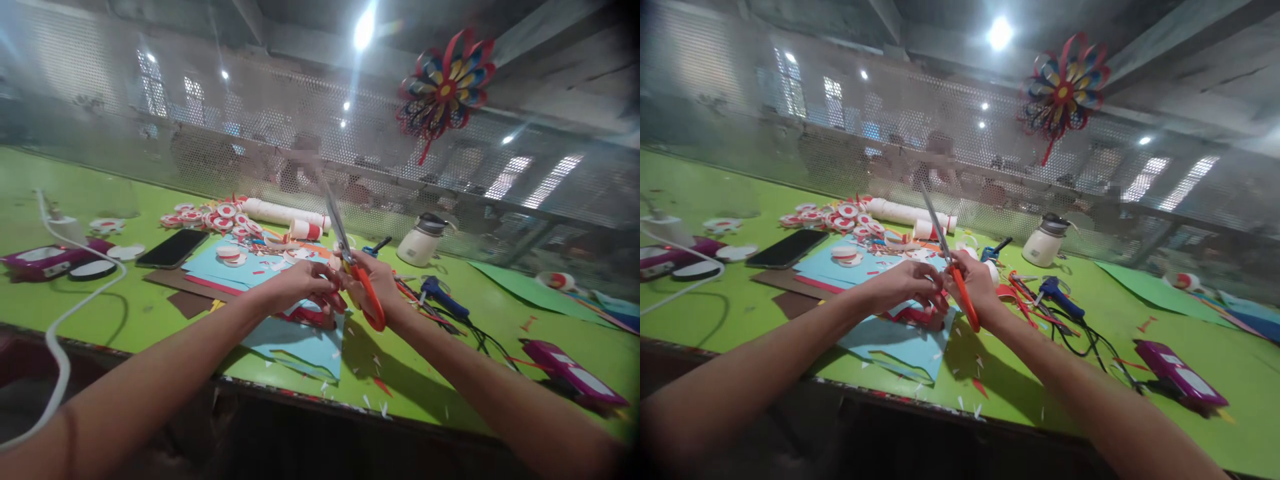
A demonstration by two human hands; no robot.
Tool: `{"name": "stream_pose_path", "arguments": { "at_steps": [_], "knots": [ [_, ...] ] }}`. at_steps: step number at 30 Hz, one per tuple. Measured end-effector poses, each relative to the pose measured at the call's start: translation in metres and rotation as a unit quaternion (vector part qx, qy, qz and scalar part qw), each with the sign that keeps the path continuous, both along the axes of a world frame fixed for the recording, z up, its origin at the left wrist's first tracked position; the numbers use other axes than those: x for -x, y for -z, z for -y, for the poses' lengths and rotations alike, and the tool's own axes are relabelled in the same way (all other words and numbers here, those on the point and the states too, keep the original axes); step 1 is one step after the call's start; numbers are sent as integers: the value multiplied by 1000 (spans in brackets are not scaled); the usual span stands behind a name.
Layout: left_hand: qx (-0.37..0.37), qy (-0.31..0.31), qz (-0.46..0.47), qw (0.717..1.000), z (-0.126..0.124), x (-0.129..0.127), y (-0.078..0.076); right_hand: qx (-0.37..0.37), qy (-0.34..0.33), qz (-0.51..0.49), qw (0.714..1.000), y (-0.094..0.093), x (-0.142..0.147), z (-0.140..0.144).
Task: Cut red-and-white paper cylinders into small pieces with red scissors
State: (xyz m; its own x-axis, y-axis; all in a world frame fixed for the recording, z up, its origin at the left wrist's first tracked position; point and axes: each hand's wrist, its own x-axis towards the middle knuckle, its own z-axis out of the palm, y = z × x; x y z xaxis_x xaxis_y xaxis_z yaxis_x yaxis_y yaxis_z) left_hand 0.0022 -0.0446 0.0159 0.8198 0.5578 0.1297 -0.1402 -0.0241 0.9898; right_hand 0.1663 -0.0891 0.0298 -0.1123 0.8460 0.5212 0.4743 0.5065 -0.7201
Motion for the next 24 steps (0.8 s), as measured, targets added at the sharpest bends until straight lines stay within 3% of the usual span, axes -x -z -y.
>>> {"name": "stream_pose_path", "arguments": {
  "at_steps": [4,7,10,13,15,19,24],
  "knots": [
    [2,-46,20,999,-3,0,-2,-42,18,14,999,0,3,-8],
    [-2,-120,60,991,-9,2,-6,-51,72,-9,996,-9,4,-4],
    [27,-218,133,966,-17,10,-13,5,118,65,991,-20,2,12],
    [88,-302,196,929,-24,20,-21,73,76,119,987,-21,-5,33],
    [118,-334,219,909,-26,26,-25,79,70,161,981,-16,-9,41],
    [144,-343,235,898,-23,28,-28,92,23,196,976,-2,-12,47],
    [164,-359,210,894,-15,23,-30,62,53,188,979,8,-13,50]
  ]
}}
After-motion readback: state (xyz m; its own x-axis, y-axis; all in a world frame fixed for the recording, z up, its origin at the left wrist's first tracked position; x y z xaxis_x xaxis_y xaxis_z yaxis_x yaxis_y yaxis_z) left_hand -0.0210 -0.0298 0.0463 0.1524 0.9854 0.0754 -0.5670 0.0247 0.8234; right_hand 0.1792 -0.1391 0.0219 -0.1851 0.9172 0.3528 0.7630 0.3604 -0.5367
